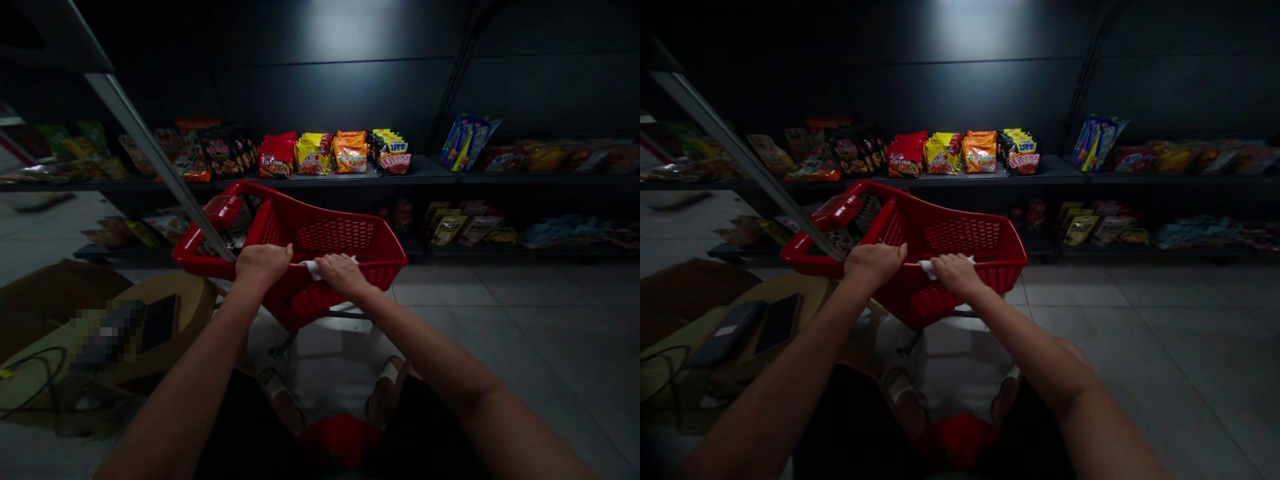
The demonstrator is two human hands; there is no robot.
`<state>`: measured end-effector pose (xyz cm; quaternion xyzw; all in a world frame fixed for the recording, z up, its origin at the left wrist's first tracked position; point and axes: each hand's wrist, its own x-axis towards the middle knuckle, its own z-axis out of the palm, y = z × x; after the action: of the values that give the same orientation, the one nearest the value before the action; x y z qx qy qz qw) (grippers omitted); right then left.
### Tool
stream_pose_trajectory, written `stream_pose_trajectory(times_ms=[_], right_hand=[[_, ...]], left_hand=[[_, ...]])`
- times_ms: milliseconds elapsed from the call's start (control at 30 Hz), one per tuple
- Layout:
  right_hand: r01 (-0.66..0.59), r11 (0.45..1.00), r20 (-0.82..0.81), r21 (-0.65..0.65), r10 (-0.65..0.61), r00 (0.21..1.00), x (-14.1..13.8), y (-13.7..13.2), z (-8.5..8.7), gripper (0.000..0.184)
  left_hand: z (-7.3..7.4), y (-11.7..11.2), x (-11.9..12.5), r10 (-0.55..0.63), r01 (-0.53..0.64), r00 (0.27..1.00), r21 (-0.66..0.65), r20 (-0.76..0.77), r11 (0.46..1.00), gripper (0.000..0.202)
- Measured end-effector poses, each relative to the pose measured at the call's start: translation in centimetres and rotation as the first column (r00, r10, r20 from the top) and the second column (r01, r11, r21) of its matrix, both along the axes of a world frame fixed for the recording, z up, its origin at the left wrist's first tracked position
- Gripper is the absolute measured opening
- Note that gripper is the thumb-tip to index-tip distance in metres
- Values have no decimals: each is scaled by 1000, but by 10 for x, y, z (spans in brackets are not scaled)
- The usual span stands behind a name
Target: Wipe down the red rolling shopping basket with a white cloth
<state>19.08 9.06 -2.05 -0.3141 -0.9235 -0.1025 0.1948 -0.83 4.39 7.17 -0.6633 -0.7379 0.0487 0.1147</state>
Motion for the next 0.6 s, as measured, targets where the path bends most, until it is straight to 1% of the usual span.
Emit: stream_pose_trajectory(times_ms=[67,100,133,167,200,267,333,433,467,533,600], right_hand=[[-3,1000,-40,13,3,999,-41,-8,8,20],[-8,1000,-51,17,9,999,-52,-10,10,20],[-18,1000,-53,18,19,998,-56,-10,10,21],[-33,999,-44,16,34,998,-53,-8,9,22],[-50,999,-29,11,50,998,-43,-5,6,23],[-58,998,12,1,58,998,-3,5,-4,24],[-17,1000,46,-6,18,999,53,18,-14,23],[95,994,61,-56,-92,994,138,40,-24,19],[80,993,65,-92,-75,995,161,46,-25,18],[46,989,68,-137,-37,997,190,56,-27,16],[41,990,60,-132,-33,998,198,59,-27,18]], left_hand=[[2,-1,2,-6,6,1000,-17,-3,1000,64],[3,-1,1,4,-4,1000,-29,-1,1000,64],[3,0,0,27,-26,1000,-44,6,999,64],[4,0,-2,57,-56,998,-57,17,997,64],[4,1,-4,88,-85,996,-66,29,994,65],[4,1,-10,138,-133,989,-83,54,988,68],[4,1,-16,139,-132,988,-98,66,986,70],[2,1,-21,130,-121,989,-109,74,987,70],[2,2,-21,137,-129,988,-106,74,986,70],[1,3,-20,147,-140,986,-92,73,986,69],[1,4,-18,121,-113,986,-80,110,990,68]])
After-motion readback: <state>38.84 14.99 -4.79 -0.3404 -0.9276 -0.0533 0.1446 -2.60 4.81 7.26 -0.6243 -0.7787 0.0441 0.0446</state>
